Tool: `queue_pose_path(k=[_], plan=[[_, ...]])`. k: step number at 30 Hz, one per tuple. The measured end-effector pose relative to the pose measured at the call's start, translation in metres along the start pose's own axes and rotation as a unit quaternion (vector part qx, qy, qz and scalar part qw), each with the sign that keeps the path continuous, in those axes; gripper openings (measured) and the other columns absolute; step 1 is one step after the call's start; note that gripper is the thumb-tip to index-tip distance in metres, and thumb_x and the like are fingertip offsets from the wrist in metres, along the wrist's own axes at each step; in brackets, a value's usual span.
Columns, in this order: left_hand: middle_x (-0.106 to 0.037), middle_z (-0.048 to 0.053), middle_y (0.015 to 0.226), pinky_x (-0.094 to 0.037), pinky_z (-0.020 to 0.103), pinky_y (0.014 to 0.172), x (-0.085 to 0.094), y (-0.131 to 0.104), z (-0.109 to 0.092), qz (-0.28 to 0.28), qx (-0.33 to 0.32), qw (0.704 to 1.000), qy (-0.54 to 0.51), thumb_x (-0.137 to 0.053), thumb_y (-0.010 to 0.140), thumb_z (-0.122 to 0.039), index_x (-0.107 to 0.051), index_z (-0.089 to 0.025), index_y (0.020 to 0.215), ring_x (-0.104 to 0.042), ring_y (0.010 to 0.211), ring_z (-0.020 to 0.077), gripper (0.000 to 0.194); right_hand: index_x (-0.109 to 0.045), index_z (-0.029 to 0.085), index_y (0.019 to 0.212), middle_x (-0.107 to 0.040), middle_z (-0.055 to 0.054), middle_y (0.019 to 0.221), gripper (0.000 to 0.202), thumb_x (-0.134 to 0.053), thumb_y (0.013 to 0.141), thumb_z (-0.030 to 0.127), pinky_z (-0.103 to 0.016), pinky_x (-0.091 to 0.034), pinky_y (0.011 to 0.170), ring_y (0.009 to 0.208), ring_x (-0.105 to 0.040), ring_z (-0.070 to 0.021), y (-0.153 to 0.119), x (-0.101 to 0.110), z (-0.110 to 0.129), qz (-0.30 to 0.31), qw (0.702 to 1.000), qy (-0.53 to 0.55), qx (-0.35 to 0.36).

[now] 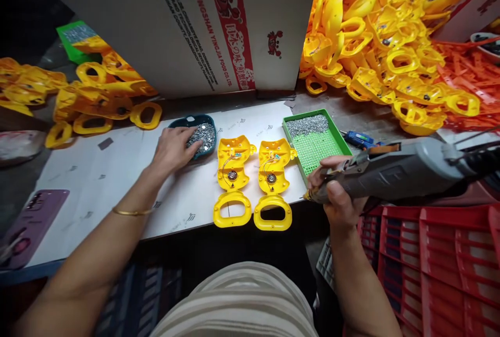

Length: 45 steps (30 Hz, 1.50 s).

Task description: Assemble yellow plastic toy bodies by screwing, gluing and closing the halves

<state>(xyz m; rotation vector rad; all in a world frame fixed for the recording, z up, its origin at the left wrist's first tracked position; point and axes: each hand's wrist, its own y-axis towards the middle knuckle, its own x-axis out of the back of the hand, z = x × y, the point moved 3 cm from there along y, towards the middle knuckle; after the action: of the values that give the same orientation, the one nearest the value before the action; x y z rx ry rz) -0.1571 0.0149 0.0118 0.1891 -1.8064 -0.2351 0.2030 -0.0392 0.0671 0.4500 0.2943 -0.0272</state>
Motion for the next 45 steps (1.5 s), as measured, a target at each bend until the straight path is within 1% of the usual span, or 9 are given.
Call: queue_pose_path(k=[3, 6, 9, 16, 23, 28, 36, 41, 45], plan=[[-0.068, 0.013, 0.095, -0.045, 0.043, 0.089, -0.009, 0.020, 0.029, 0.095, 0.000, 0.995, -0.016, -0.078, 0.071, -0.033, -0.073, -0.013, 0.103, -0.060, 0.093, 0.0298, 0.038, -0.064, 0.018, 0.094, -0.054, 0.002, 0.059, 0.023, -0.064, 0.074, 0.030, -0.028, -0.044, 0.048, 0.051, -0.053, -0.0147, -0.012, 0.002, 0.000, 0.001, 1.000, -0.018, -0.003], [-0.068, 0.009, 0.080, -0.048, 0.037, 0.077, -0.013, 0.027, 0.030, 0.119, 0.005, 0.992, -0.033, -0.080, 0.069, -0.026, -0.077, -0.015, 0.087, -0.061, 0.078, 0.0246, 0.021, -0.064, 0.018, 0.095, -0.054, 0.002, 0.059, 0.024, -0.066, 0.074, 0.029, -0.027, -0.044, 0.047, 0.052, -0.054, -0.0148, -0.021, 0.001, 0.000, 0.011, 0.999, -0.030, -0.007], [-0.069, 0.009, 0.080, -0.047, 0.035, 0.073, -0.012, 0.025, 0.023, 0.109, 0.021, 0.993, -0.050, -0.077, 0.074, -0.024, -0.078, -0.015, 0.082, -0.060, 0.077, 0.0226, 0.012, -0.064, 0.018, 0.096, -0.054, 0.002, 0.060, 0.025, -0.067, 0.074, 0.030, -0.027, -0.044, 0.046, 0.053, -0.055, -0.0149, -0.025, -0.001, 0.003, 0.029, 0.999, -0.030, -0.028], [-0.073, 0.006, 0.088, -0.050, 0.030, 0.078, -0.002, 0.009, 0.021, 0.019, 0.067, 0.995, -0.070, -0.071, 0.082, -0.030, -0.078, -0.017, 0.089, -0.065, 0.082, 0.0196, 0.016, -0.066, 0.019, 0.096, -0.057, -0.001, 0.060, 0.027, -0.067, 0.073, 0.032, -0.032, -0.048, 0.047, 0.052, -0.056, -0.0169, -0.030, 0.001, 0.008, 0.037, 0.996, -0.033, -0.079], [-0.075, 0.005, 0.100, -0.051, 0.029, 0.084, -0.002, 0.000, 0.024, -0.001, 0.069, 0.994, -0.087, -0.065, 0.084, -0.021, -0.076, -0.021, 0.097, -0.068, 0.091, 0.0193, 0.017, -0.065, 0.018, 0.096, -0.057, 0.000, 0.059, 0.026, -0.067, 0.075, 0.033, -0.032, -0.049, 0.045, 0.051, -0.057, -0.0180, -0.032, -0.001, 0.006, 0.069, 0.992, -0.048, -0.093], [-0.076, 0.005, 0.092, -0.050, 0.031, 0.081, -0.001, -0.007, 0.018, 0.025, 0.040, 0.996, -0.079, -0.066, 0.084, -0.027, -0.077, -0.021, 0.088, -0.068, 0.086, 0.0202, 0.013, -0.067, 0.021, 0.092, -0.056, -0.001, 0.056, 0.023, -0.067, 0.072, 0.033, -0.033, -0.047, 0.042, 0.049, -0.054, -0.0180, -0.032, -0.003, 0.009, 0.049, 0.994, -0.052, -0.077], [-0.076, 0.003, 0.092, -0.053, 0.031, 0.076, 0.009, -0.038, 0.009, 0.091, -0.015, 0.987, -0.132, -0.064, 0.084, -0.024, -0.077, -0.024, 0.091, -0.069, 0.083, 0.0181, 0.015, -0.070, 0.023, 0.086, -0.054, -0.004, 0.051, 0.023, -0.068, 0.064, 0.031, -0.040, -0.043, 0.038, 0.044, -0.053, -0.0227, -0.038, 0.000, 0.010, 0.014, 0.992, -0.055, -0.113], [-0.076, 0.007, 0.092, -0.056, 0.033, 0.080, 0.018, -0.042, 0.013, -0.002, 0.027, 0.975, -0.219, -0.067, 0.082, -0.024, -0.077, -0.021, 0.090, -0.070, 0.084, 0.0183, 0.013, -0.071, 0.023, 0.084, -0.053, -0.004, 0.050, 0.023, -0.069, 0.062, 0.030, -0.038, -0.042, 0.037, 0.043, -0.052, -0.0215, -0.032, -0.004, 0.007, -0.001, 0.993, -0.047, -0.112], [-0.076, 0.005, 0.091, -0.058, 0.033, 0.079, 0.026, -0.058, -0.022, -0.055, 0.036, 0.949, -0.308, -0.070, 0.081, -0.027, -0.077, -0.022, 0.089, -0.070, 0.083, 0.0179, 0.012, -0.070, 0.019, 0.084, -0.055, -0.003, 0.052, 0.023, -0.066, 0.064, 0.029, -0.036, -0.043, 0.039, 0.044, -0.052, -0.0194, -0.020, -0.016, 0.005, -0.015, 0.996, -0.026, -0.085]])
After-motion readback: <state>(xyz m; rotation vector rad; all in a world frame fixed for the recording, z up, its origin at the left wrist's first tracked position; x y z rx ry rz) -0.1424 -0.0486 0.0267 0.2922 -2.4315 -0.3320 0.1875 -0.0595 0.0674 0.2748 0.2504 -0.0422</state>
